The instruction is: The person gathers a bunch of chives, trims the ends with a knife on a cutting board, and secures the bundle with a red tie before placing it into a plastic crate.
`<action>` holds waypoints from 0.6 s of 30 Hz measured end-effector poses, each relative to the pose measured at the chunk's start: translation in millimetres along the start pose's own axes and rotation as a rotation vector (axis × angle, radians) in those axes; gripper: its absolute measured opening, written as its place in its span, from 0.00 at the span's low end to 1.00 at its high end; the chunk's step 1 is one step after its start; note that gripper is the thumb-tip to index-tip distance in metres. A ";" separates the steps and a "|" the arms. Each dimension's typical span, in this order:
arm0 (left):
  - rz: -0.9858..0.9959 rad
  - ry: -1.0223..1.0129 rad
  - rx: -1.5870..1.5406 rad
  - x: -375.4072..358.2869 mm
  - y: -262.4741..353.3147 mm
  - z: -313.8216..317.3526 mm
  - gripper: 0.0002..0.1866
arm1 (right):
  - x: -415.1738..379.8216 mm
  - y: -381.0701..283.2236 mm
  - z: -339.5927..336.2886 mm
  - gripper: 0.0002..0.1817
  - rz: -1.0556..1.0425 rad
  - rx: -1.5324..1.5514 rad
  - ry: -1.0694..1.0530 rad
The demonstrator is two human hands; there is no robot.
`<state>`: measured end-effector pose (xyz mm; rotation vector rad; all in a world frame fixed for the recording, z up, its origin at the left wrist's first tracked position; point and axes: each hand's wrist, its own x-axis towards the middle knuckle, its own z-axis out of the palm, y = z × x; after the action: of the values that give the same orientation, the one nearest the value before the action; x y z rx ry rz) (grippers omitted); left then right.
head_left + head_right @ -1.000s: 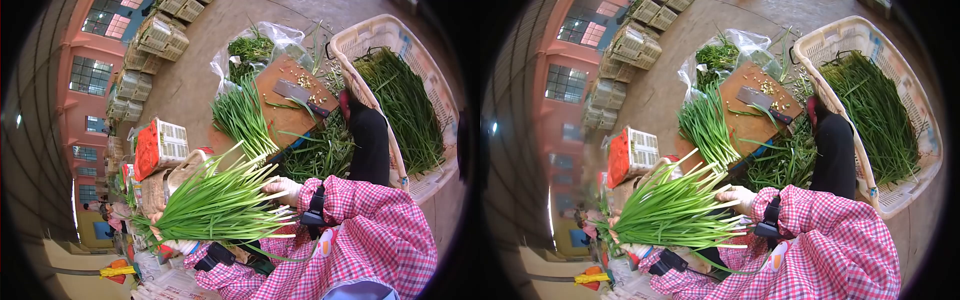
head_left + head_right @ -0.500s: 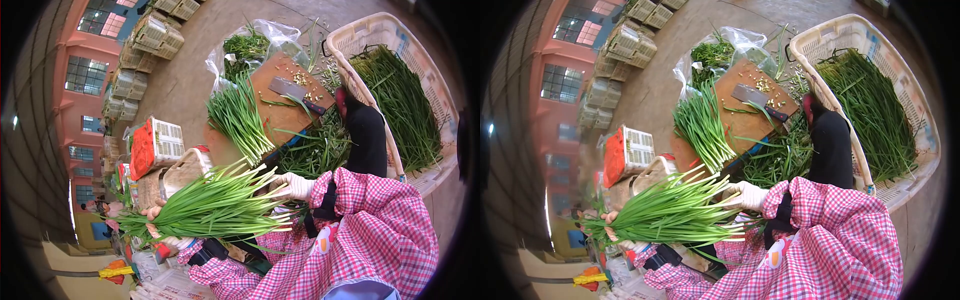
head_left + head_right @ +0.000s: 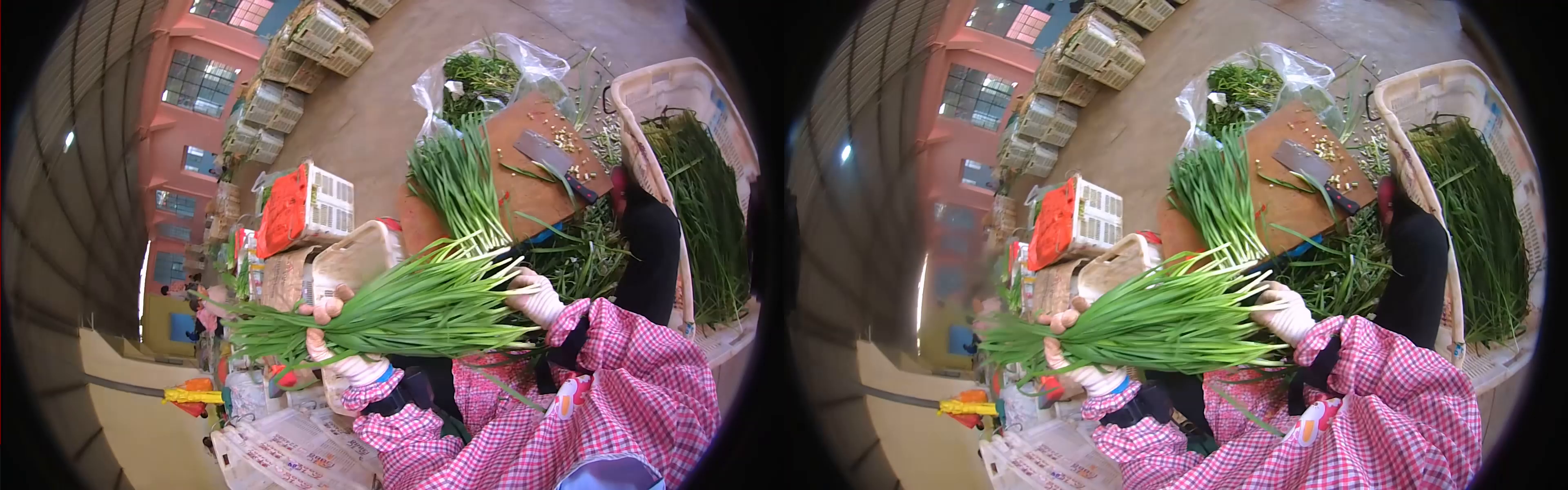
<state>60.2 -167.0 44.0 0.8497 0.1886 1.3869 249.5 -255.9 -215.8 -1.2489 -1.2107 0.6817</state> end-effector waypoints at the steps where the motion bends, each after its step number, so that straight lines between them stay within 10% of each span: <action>1: -0.017 0.003 -0.014 0.0 -1.1 0.7 0.16 | -3.6 3.4 2.4 0.10 0.122 0.192 0.019; 7: 0.040 -0.055 -0.167 6.7 36.8 -18.4 0.20 | -20.1 -5.9 -39.8 0.10 0.338 -0.039 0.043; 13: 0.139 -0.121 -0.049 20.2 86.5 -46.2 0.24 | -0.7 -56.3 -114.1 0.18 0.325 -1.160 -0.913; 18: 0.232 -0.032 -0.086 12.2 88.1 -56.0 0.17 | -3.2 -100.0 -108.4 0.18 0.153 -0.292 -0.422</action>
<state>-38.6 -137.4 64.1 0.8415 0.0049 1.5848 328.9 -320.0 -109.1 -1.4978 -1.6161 0.9378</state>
